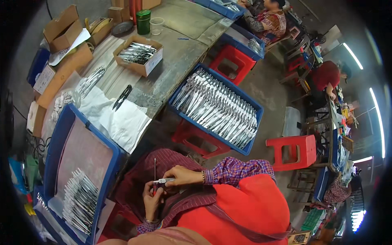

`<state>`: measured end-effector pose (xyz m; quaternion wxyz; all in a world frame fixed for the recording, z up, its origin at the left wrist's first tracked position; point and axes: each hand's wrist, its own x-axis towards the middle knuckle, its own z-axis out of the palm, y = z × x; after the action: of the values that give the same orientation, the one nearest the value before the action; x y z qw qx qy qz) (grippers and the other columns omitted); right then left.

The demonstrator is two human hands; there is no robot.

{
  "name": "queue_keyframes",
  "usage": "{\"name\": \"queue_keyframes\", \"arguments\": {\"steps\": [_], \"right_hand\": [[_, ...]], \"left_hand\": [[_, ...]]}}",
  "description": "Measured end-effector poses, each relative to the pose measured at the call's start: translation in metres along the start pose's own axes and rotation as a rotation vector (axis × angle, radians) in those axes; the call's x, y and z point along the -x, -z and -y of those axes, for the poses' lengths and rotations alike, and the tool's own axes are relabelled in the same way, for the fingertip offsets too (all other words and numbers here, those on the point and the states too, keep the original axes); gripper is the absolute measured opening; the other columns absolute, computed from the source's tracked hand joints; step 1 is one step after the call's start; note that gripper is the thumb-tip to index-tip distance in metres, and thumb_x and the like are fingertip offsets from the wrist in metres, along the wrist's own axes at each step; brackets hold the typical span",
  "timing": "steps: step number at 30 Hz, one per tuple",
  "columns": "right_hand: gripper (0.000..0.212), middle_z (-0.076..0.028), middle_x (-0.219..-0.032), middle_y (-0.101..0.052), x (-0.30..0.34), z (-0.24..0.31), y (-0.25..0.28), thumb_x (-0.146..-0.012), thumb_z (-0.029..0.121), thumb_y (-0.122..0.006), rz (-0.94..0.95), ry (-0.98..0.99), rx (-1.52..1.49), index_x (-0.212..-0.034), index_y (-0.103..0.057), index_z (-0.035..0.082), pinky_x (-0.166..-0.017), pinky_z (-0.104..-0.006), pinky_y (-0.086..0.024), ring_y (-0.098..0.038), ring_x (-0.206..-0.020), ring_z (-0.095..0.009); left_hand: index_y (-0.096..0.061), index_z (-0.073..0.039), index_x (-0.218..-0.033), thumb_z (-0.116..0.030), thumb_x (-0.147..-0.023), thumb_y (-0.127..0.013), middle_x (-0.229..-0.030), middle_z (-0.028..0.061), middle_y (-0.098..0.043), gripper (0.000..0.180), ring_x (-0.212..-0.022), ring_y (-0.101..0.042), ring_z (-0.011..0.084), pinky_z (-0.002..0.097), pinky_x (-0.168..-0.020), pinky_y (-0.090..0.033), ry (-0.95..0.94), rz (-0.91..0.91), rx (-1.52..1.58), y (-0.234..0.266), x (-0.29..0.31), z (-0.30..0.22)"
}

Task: Assembling small plastic components by inserting metal rods and trimming them with snips.

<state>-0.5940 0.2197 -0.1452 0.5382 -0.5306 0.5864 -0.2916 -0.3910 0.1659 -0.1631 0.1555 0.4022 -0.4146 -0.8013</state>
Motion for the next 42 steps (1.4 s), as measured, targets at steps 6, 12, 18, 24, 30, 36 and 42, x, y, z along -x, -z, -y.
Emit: {"name": "queue_keyframes", "arguments": {"steps": [6, 12, 18, 24, 30, 36, 42], "right_hand": [[0.029, -0.014, -0.079, -0.067, -0.001, 0.003, 0.000, -0.081, 0.020, -0.062, 0.017, -0.030, -0.027, -0.102, -0.063, -0.001, -0.066, -0.0313, -0.049, -0.065, -0.072, -0.020], [0.030, -0.014, -0.082, -0.067, 0.000, -0.004, 0.002, -0.081, 0.020, -0.063, 0.009, -0.017, 0.004, -0.103, -0.063, 0.000, -0.067, -0.0314, -0.049, -0.065, -0.073, -0.019], [0.031, -0.015, -0.084, -0.067, 0.000, -0.001, 0.005, -0.081, 0.020, -0.063, 0.043, -0.054, -0.018, -0.104, -0.063, -0.001, -0.069, -0.0320, -0.049, -0.065, -0.076, -0.021], [0.031, -0.017, -0.085, -0.067, -0.001, -0.007, 0.001, -0.078, 0.022, -0.063, 0.009, -0.036, -0.046, -0.101, -0.065, 0.000, -0.069, -0.0352, -0.050, -0.066, -0.076, -0.027], [0.031, -0.014, -0.082, -0.067, -0.002, -0.002, 0.003, -0.082, 0.021, -0.062, 0.052, -0.064, -0.026, -0.104, -0.062, -0.002, -0.068, -0.0309, -0.049, -0.064, -0.074, -0.017], [0.031, -0.013, -0.081, -0.067, -0.003, -0.005, 0.001, -0.083, 0.021, -0.062, 0.067, -0.075, -0.049, -0.104, -0.063, -0.002, -0.067, -0.0306, -0.049, -0.064, -0.073, -0.016], [0.031, -0.014, -0.083, -0.067, -0.002, -0.009, 0.003, -0.082, 0.020, -0.063, 0.046, -0.047, -0.006, -0.105, -0.062, -0.001, -0.068, -0.0309, -0.049, -0.065, -0.075, -0.018]], "left_hand": [[-0.044, -0.004, -0.110, -0.003, -0.085, -0.060, -0.074, 0.0063, -0.063, 0.029, -0.050, -0.050, 0.0042, 0.0162, -0.041, -0.036, -0.041, -0.067, -0.009, -0.002, 0.002, 0.004], [-0.045, -0.004, -0.110, -0.003, -0.086, -0.058, -0.074, 0.0049, -0.062, 0.027, -0.050, -0.050, 0.0041, 0.0162, -0.042, -0.036, -0.022, -0.064, -0.016, -0.005, 0.002, 0.001], [-0.044, -0.004, -0.110, -0.003, -0.085, -0.060, -0.073, 0.0062, -0.062, 0.030, -0.047, -0.048, 0.0041, 0.0166, -0.040, -0.036, -0.007, -0.074, 0.008, -0.004, 0.001, 0.006], [-0.044, -0.004, -0.110, -0.002, -0.085, -0.060, -0.073, 0.0059, -0.062, 0.030, -0.048, -0.049, 0.0042, 0.0166, -0.040, -0.036, -0.006, -0.083, 0.020, -0.004, 0.001, 0.008], [-0.044, -0.004, -0.110, -0.002, -0.085, -0.060, -0.073, 0.0054, -0.061, 0.029, -0.049, -0.049, 0.0039, 0.0167, -0.041, -0.037, -0.002, -0.070, 0.057, -0.003, 0.002, 0.007], [-0.044, -0.004, -0.110, -0.002, -0.086, -0.060, -0.074, 0.0058, -0.062, 0.029, -0.049, -0.048, 0.0042, 0.0169, -0.042, -0.037, -0.010, -0.059, 0.053, -0.003, 0.002, 0.005], [-0.045, -0.005, -0.111, -0.002, -0.085, -0.059, -0.073, 0.0041, -0.061, 0.029, -0.049, -0.049, 0.0045, 0.0167, -0.042, -0.036, 0.004, -0.058, 0.025, -0.006, 0.000, 0.002]]}}
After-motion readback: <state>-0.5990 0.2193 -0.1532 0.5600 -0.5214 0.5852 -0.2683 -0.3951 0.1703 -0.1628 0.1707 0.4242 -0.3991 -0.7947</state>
